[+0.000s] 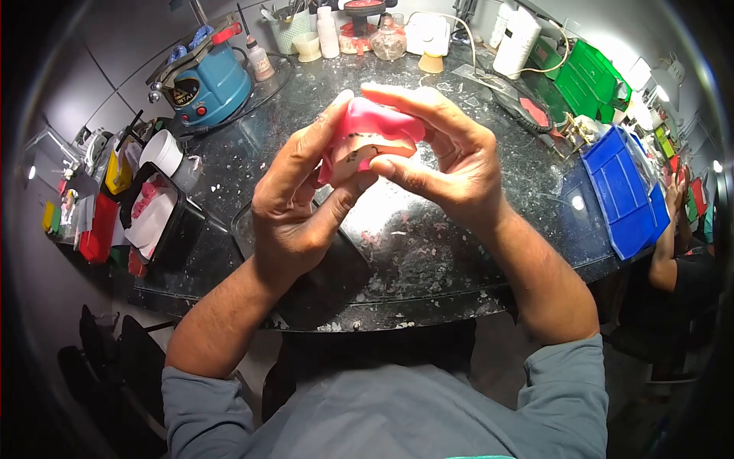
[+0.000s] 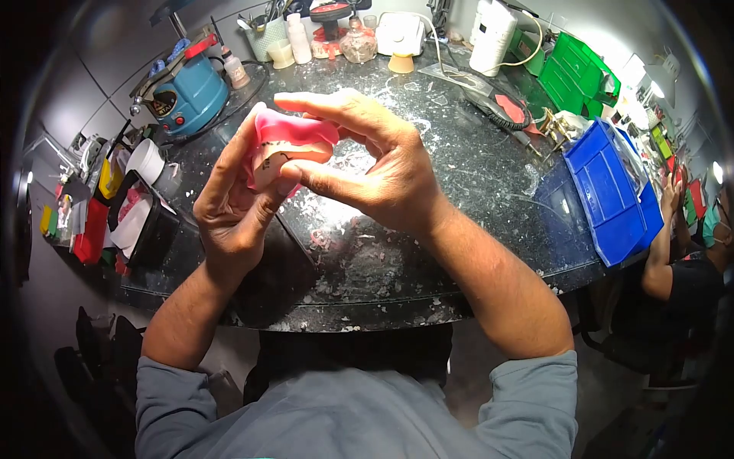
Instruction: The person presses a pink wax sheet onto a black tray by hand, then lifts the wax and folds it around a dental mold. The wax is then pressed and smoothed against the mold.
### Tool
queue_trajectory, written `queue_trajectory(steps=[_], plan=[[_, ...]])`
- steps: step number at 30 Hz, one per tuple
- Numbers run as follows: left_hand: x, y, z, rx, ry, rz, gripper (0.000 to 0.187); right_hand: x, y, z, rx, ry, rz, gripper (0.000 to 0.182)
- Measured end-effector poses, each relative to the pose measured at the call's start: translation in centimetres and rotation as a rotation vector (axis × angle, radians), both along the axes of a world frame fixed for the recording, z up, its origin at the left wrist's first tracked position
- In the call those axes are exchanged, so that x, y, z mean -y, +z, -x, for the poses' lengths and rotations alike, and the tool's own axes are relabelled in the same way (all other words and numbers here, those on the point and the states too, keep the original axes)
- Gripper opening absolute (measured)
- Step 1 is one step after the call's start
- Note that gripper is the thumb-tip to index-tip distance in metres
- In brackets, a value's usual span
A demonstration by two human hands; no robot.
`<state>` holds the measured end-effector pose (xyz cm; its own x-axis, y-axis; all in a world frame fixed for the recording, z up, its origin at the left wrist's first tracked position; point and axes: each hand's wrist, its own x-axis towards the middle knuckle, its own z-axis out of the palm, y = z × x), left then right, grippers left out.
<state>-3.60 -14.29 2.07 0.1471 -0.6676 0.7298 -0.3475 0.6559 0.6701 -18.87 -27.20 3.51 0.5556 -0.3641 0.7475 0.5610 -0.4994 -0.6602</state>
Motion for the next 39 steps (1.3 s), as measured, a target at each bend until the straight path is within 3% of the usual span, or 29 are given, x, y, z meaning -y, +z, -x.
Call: queue_trajectory(steps=[8,16,22,24,28,34,36,39], plan=[[0.2,-0.1,-0.1,0.150,0.111,0.141,0.069,0.5,-0.6,-0.1,0.057,-0.054,0.095,0.051],[0.4,-0.4,0.4,0.041,0.020,0.207,0.067,0.2,0.6,0.2,0.081,-0.358,0.510,0.053],[-0.2,0.1,0.5,0.093,0.107,0.127,0.073,0.0,0.8,0.2,0.184,-0.470,0.551,0.047],[-0.2,0.0,0.3,0.241,0.221,0.174,0.071,-0.1,0.7,0.3,0.179,-0.492,0.570,0.047],[-0.1,0.1,0.6,0.249,0.256,0.204,0.068,-0.3,0.7,0.3,0.180,-0.532,0.603,0.047],[-0.2,0.2,1.5,0.018,0.166,0.178,0.067,-0.9,0.8,0.3,0.177,-0.540,0.564,0.045],[-0.3,0.1,0.6,0.272,0.271,0.172,0.067,-0.7,0.8,0.3,0.169,-0.542,0.579,0.044],[0.1,-0.1,0.7,0.275,0.277,0.222,0.066,-0.5,0.7,0.3,0.159,-0.548,0.589,0.043]])
